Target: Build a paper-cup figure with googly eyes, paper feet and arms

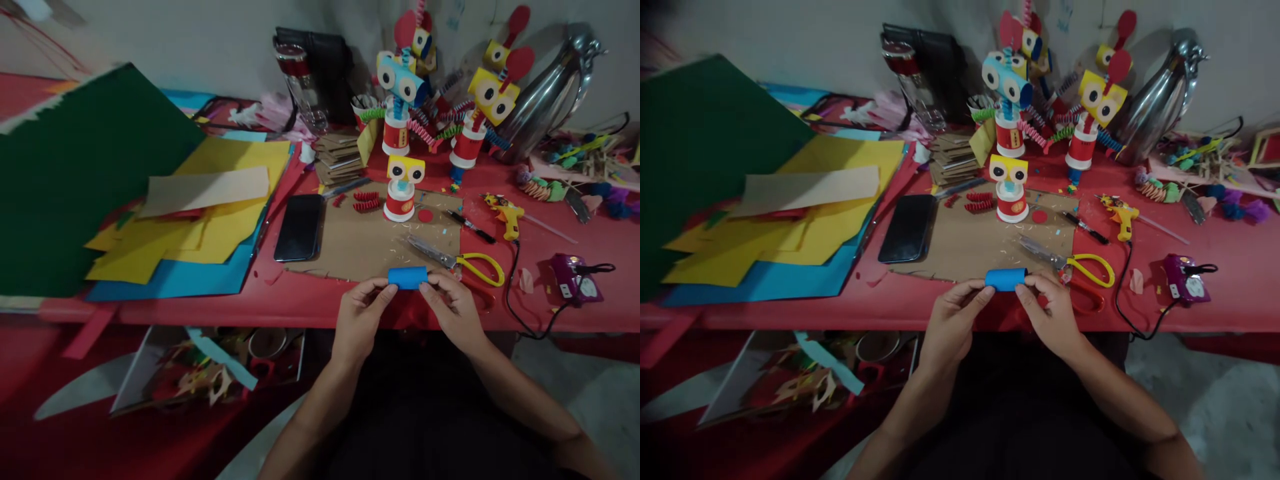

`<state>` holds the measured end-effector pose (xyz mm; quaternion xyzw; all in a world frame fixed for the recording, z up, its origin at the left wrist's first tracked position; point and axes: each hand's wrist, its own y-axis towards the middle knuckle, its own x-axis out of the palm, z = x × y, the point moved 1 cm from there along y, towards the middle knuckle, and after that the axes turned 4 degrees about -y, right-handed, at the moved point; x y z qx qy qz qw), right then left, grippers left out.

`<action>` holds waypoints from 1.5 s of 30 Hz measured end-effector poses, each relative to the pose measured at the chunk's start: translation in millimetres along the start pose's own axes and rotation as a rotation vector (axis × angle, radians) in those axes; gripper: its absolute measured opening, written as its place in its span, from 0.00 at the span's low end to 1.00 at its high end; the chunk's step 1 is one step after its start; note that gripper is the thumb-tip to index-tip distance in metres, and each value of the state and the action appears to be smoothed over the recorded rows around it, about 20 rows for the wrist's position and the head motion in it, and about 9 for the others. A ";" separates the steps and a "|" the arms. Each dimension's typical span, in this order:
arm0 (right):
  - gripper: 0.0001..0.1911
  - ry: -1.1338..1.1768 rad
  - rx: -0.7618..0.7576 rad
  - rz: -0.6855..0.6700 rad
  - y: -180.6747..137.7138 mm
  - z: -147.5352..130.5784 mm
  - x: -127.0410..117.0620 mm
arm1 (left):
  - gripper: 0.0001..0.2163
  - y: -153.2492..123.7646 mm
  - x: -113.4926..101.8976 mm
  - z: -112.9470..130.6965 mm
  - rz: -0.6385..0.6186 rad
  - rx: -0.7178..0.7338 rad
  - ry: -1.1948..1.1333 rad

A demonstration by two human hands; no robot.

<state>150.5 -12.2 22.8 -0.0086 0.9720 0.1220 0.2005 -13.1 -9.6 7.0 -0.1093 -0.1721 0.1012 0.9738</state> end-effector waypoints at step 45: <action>0.12 0.134 0.124 0.030 12.3 16.1 3.2 | 0.15 4.6 7.2 -2.0 0.057 -0.005 -0.106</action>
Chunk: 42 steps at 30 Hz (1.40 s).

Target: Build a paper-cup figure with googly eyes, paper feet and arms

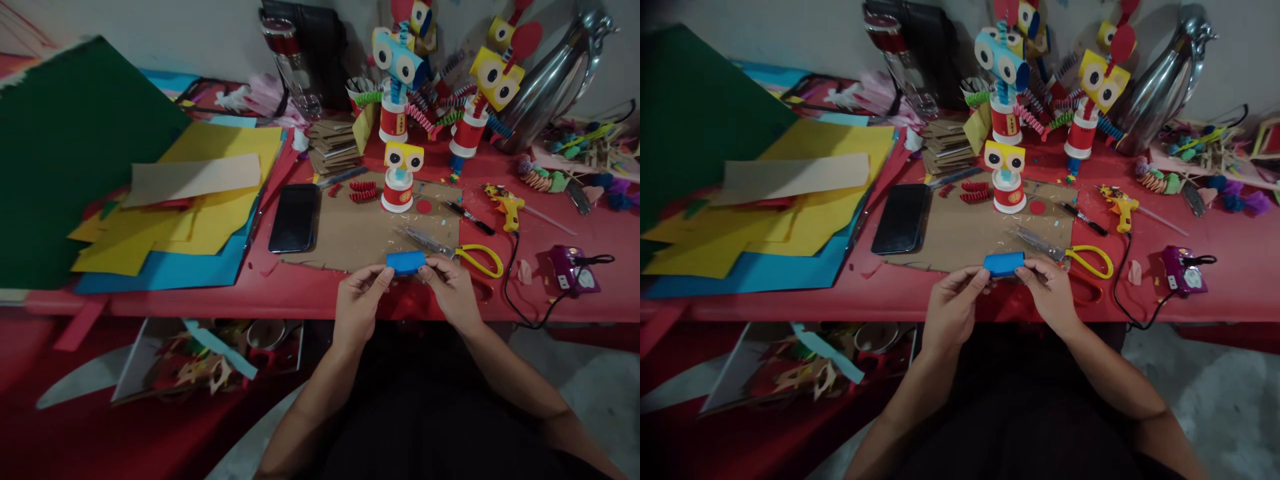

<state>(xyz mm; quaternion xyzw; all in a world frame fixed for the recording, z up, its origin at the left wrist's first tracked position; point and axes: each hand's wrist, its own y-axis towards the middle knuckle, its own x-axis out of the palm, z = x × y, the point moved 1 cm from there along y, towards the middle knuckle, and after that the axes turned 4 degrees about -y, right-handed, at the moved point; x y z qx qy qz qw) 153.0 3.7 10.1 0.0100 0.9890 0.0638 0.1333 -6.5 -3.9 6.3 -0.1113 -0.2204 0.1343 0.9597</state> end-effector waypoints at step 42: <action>0.17 -1.051 -0.394 0.017 31.0 9.7 -79.4 | 0.27 12.5 -44.6 -16.9 -0.188 0.728 1.354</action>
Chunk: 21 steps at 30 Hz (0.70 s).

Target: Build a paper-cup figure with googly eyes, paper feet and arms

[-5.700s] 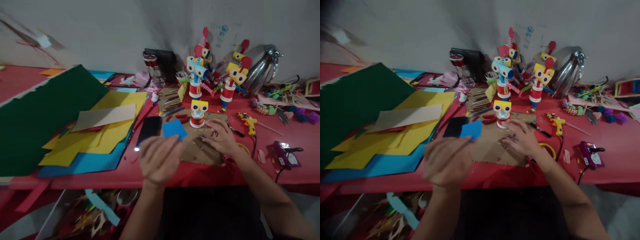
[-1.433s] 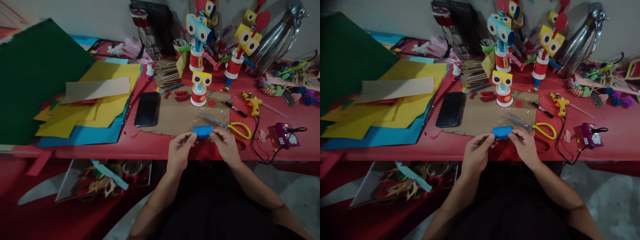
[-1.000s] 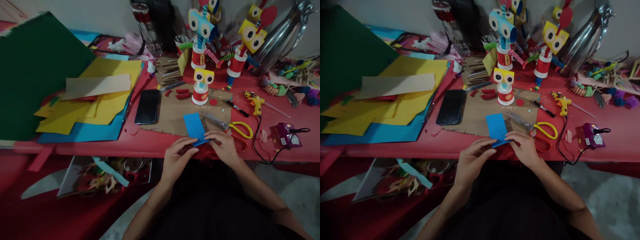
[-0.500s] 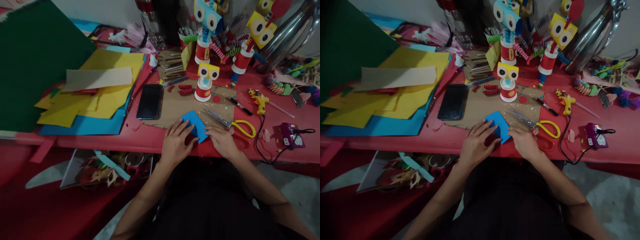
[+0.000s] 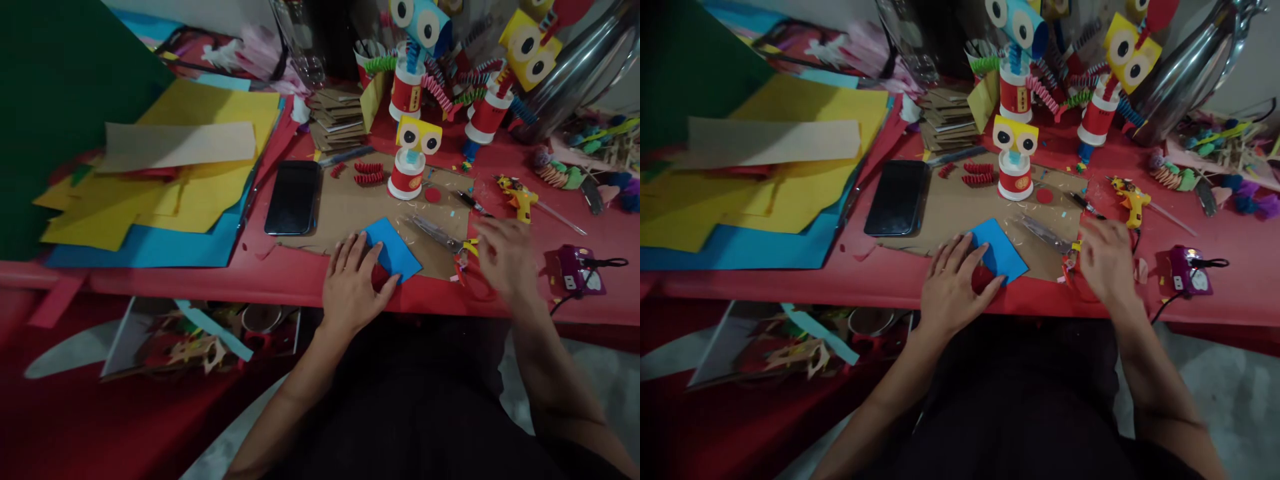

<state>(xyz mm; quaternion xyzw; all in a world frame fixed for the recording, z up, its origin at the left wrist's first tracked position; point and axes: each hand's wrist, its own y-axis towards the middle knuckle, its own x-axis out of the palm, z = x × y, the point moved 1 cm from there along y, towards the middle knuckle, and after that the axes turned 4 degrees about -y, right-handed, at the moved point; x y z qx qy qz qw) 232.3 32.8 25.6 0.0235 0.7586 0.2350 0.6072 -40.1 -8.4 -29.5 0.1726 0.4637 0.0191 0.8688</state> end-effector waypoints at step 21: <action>0.19 0.031 0.228 -0.020 44.1 28.9 -9.1 | 0.27 11.6 -6.8 -6.9 -0.051 -0.030 -0.029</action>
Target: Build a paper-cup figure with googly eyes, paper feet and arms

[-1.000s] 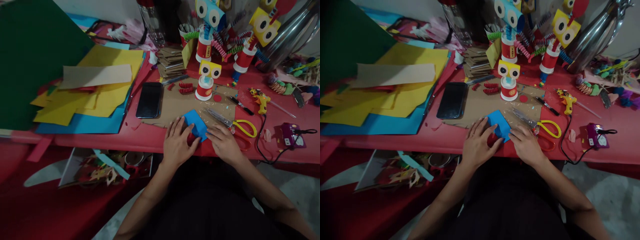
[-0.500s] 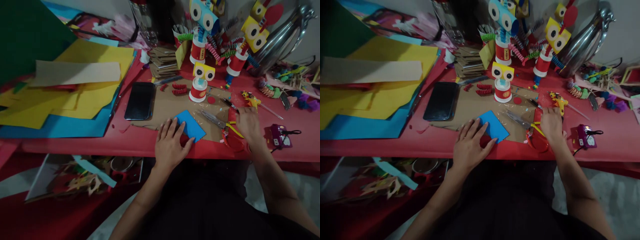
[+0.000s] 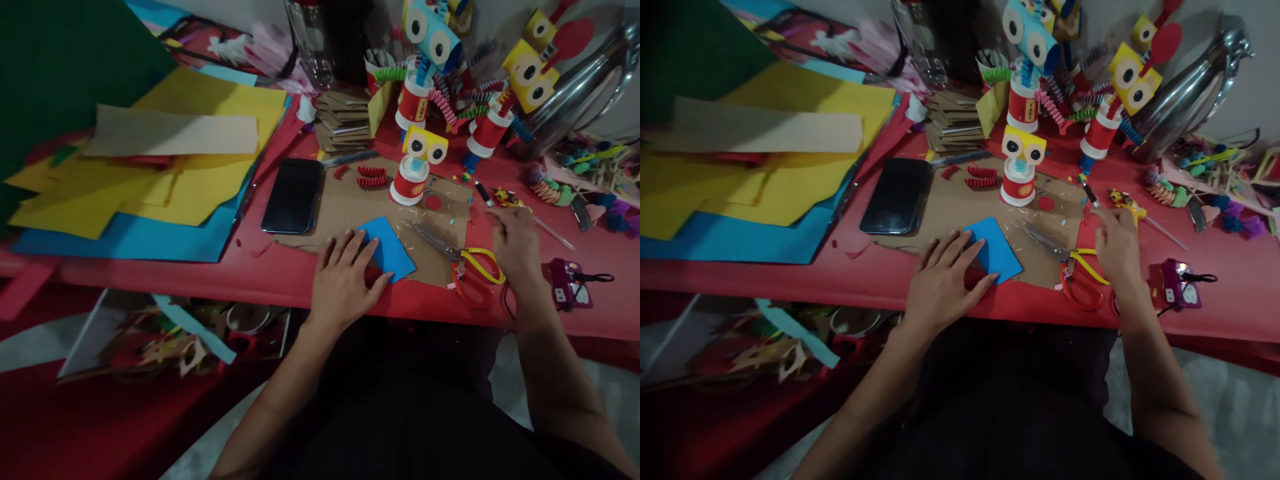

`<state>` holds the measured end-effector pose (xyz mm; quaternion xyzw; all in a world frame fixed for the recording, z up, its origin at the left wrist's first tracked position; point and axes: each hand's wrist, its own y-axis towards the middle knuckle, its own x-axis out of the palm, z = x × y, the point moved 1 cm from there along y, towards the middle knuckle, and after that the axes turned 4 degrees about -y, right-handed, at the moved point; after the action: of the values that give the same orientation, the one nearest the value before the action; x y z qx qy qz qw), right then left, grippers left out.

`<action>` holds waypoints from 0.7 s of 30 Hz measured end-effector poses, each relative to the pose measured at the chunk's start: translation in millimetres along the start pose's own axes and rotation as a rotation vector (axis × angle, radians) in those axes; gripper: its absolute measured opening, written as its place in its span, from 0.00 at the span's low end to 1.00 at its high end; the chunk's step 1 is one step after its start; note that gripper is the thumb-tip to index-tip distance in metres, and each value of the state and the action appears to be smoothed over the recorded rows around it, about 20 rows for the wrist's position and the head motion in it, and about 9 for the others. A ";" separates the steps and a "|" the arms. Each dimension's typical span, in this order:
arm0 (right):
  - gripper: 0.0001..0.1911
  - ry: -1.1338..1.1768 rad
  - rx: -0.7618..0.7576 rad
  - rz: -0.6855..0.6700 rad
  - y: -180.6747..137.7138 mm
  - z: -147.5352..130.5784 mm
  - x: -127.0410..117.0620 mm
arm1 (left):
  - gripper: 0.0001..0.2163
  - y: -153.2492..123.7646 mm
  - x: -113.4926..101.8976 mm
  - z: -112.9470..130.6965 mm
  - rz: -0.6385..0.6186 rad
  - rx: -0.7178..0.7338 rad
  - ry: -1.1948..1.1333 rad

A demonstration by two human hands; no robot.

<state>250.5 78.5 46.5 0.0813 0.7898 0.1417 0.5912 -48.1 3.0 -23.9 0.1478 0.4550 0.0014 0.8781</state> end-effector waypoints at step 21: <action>0.10 1.045 0.256 -0.058 -18.6 -126.1 52.3 | 0.27 4.6 -2.1 -0.1 -0.015 0.012 -0.055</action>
<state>115.6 60.3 25.8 0.0496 0.9917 0.0493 0.1083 -48.8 7.1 -21.0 0.1497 0.4319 -0.0118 0.8893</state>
